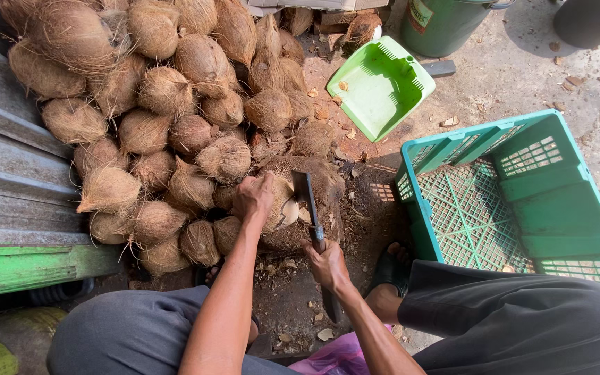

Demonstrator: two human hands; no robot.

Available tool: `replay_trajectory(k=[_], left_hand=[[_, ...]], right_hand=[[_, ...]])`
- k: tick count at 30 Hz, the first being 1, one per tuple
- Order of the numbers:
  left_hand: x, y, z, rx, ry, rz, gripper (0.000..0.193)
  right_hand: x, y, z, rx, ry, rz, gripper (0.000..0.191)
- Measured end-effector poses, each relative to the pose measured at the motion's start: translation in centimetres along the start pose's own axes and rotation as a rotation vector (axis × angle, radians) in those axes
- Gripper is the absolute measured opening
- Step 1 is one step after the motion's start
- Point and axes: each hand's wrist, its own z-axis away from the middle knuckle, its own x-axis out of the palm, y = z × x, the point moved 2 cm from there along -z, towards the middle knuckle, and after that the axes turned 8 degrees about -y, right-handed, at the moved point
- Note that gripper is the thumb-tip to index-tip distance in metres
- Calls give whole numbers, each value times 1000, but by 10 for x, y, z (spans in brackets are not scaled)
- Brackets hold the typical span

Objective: The person sits on the ground beside a large pile of husked-in coconuts and uses a machete to chop and strip the fibrous husk off one coconut at a time, rotating the coconut between strikes, then sets the trimmed coconut aside and reaches for the next one.

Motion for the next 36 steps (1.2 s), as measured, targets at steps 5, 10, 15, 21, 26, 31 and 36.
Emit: replay_trajectory(k=[5,10,15,21,26,31,36], left_hand=[[4,-6,-1,17,-19,-34,54],[3,-4,-1,10,5,-10,53],[5,-5,-4,-16,18,-71,58],[10,-16,-9,25,-4,-71,62],[14,-14,-20,105,28,-96,59],[14,-23,-13,146,8,-86,60],[10,-14,-8,90,27,-47,59]], right_hand=[[-18,-14,1,-434,77,-269,41],[3,-3,-1,-426,119,-290,42],[-4,5,-7,-268,59,38,40],[-3,-4,-5,-490,190,-297,41],[0,-4,-8,-202,46,80,44],[-7,-5,-7,-443,93,-208,41],[9,-1,-8,-100,33,192,45]])
